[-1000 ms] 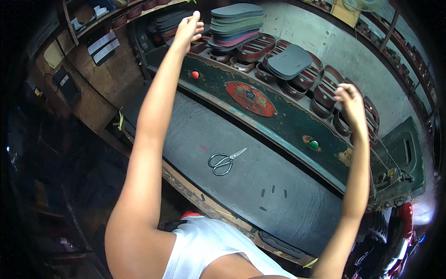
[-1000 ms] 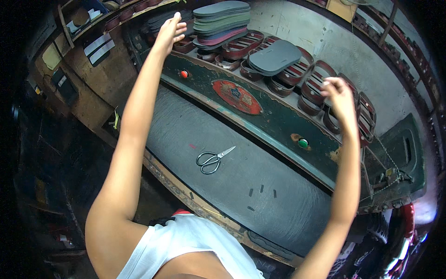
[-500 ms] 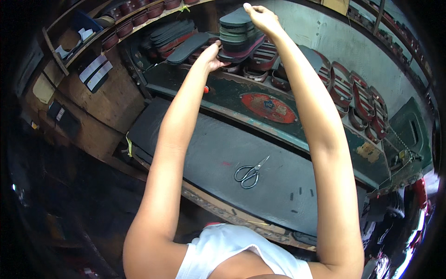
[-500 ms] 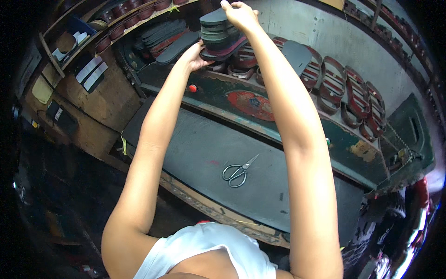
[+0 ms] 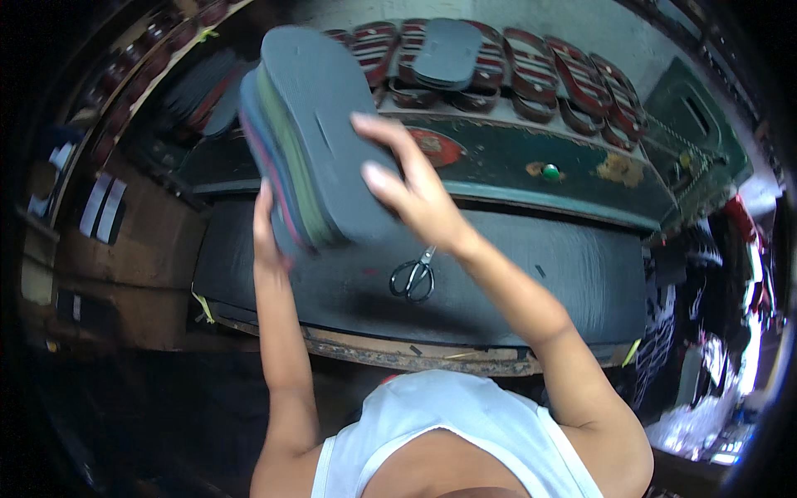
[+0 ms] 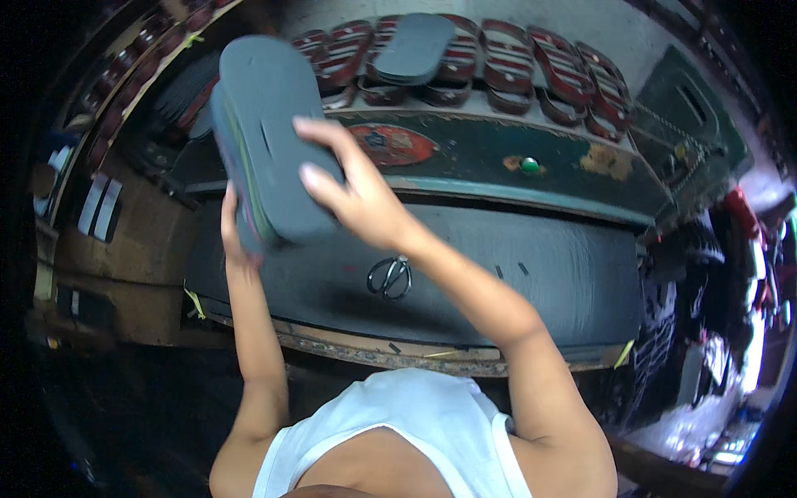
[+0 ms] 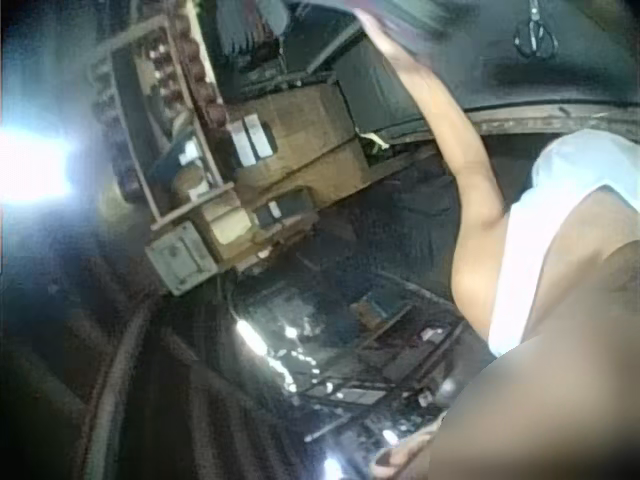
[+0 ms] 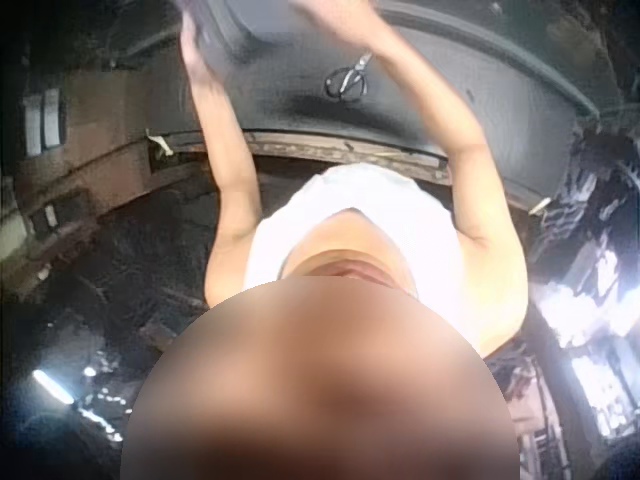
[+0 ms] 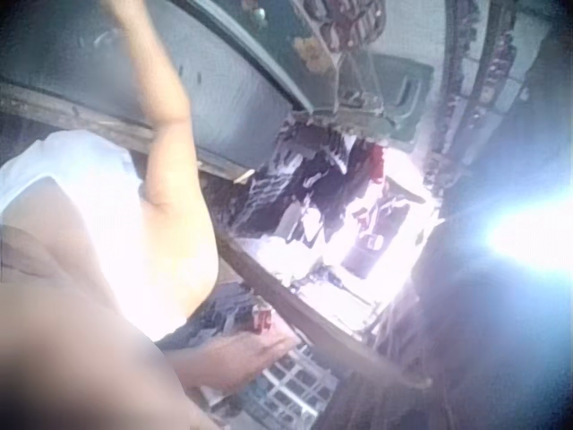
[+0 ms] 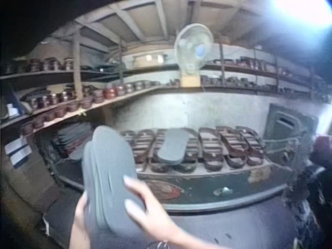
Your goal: The person uses a metal sandal template to mark and cut rubber soles with scissors. They repeatedly place the template on a sheet, trace or mark the outline, cut out the sole shape, and stack the finished pieces.
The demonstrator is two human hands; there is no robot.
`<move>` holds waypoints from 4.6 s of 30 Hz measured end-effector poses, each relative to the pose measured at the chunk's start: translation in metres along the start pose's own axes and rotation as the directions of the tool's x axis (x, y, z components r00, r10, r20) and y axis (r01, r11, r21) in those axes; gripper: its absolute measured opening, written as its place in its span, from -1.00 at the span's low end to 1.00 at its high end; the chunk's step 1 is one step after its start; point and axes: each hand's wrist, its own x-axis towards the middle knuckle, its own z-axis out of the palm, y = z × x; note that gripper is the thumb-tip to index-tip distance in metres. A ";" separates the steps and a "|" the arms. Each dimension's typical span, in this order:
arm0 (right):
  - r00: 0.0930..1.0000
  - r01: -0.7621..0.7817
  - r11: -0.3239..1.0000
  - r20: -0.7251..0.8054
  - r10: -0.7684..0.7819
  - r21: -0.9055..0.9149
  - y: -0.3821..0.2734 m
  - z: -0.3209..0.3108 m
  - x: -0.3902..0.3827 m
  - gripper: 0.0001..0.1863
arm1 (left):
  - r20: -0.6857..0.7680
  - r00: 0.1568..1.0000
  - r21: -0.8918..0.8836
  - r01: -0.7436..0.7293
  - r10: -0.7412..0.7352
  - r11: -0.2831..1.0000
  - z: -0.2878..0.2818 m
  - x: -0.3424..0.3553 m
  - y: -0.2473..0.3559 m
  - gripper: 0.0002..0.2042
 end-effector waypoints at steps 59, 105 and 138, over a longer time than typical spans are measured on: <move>0.404 -0.332 0.251 -0.104 0.909 0.909 0.011 -0.142 -0.423 -0.07 | -0.117 0.863 0.571 0.464 -0.492 0.677 0.078 -0.173 -0.281 -0.29; 0.595 0.172 0.339 -0.372 0.712 0.925 -0.029 -0.175 -0.531 -0.10 | -0.178 0.951 0.983 0.184 -0.252 -0.002 0.167 -0.183 -0.274 -0.04; 0.651 -0.140 0.357 -0.186 0.736 0.924 -0.009 -0.163 -0.500 -0.10 | 0.100 0.842 0.659 0.343 -0.531 0.669 0.188 -0.181 -0.287 -0.20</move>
